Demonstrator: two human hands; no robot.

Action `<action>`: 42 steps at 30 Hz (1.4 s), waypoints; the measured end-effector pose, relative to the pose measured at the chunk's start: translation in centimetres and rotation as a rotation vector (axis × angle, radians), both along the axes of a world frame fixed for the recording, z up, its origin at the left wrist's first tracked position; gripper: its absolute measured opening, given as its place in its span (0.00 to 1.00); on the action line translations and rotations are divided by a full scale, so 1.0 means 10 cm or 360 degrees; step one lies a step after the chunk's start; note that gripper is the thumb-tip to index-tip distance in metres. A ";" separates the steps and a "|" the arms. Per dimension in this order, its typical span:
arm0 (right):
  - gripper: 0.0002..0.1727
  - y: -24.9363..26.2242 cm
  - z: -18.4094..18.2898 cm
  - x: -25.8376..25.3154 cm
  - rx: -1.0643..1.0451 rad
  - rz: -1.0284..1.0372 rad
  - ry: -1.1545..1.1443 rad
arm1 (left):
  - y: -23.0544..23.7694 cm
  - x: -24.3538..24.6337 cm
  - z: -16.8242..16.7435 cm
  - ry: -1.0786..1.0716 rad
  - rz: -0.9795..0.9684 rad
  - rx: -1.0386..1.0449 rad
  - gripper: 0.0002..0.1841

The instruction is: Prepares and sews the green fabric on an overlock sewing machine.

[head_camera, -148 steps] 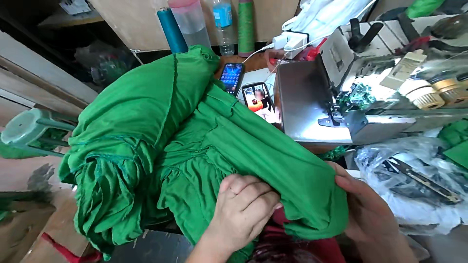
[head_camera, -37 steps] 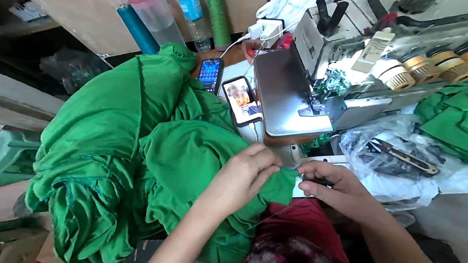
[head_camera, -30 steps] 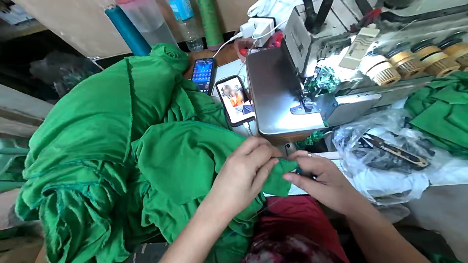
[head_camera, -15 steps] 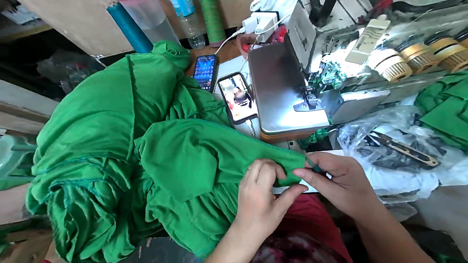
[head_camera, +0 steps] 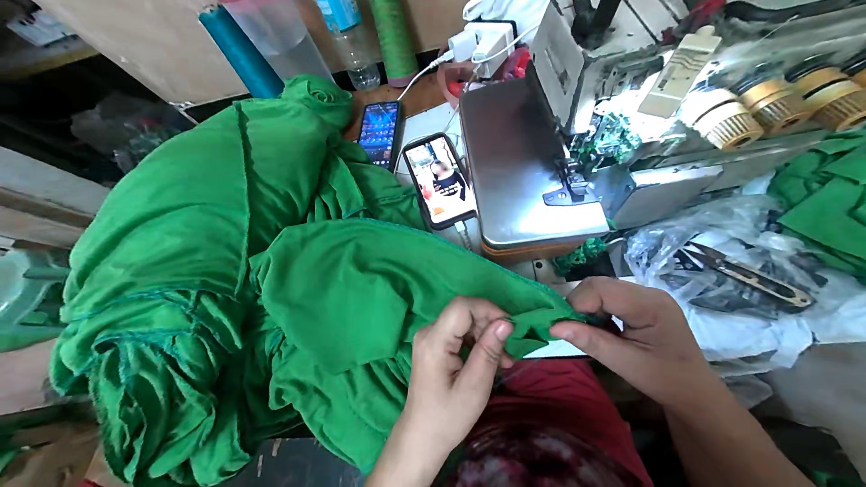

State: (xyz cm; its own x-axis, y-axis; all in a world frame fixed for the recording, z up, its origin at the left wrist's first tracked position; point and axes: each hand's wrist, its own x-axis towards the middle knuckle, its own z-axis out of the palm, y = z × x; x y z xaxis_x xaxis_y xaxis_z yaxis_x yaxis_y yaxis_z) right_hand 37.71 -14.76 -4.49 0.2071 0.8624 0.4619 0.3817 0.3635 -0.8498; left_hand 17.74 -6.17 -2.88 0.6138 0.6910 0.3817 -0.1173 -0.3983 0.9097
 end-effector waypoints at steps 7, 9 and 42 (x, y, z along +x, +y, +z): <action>0.15 0.01 0.10 -0.07 0.0145 -0.0173 -0.0345 | 0.04 0.03 0.03 0.0202 0.0450 0.0979 0.06; 0.14 0.01 0.11 -0.06 0.0234 -0.0218 -0.0542 | 0.10 0.00 0.05 0.0239 0.0606 0.1132 0.06; 0.20 0.26 0.03 0.33 -0.0217 -0.0540 0.0429 | 1.02 1.50 0.68 0.1438 0.0198 0.0753 0.15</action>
State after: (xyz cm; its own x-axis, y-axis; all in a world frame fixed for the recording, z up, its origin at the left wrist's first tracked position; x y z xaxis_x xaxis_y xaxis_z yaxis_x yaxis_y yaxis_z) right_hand 40.99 -12.21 -4.23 0.5859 0.7741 0.2396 0.2186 0.1337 -0.9666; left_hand 32.78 3.99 3.95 0.7415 0.6681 0.0623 0.5999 -0.7017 0.3844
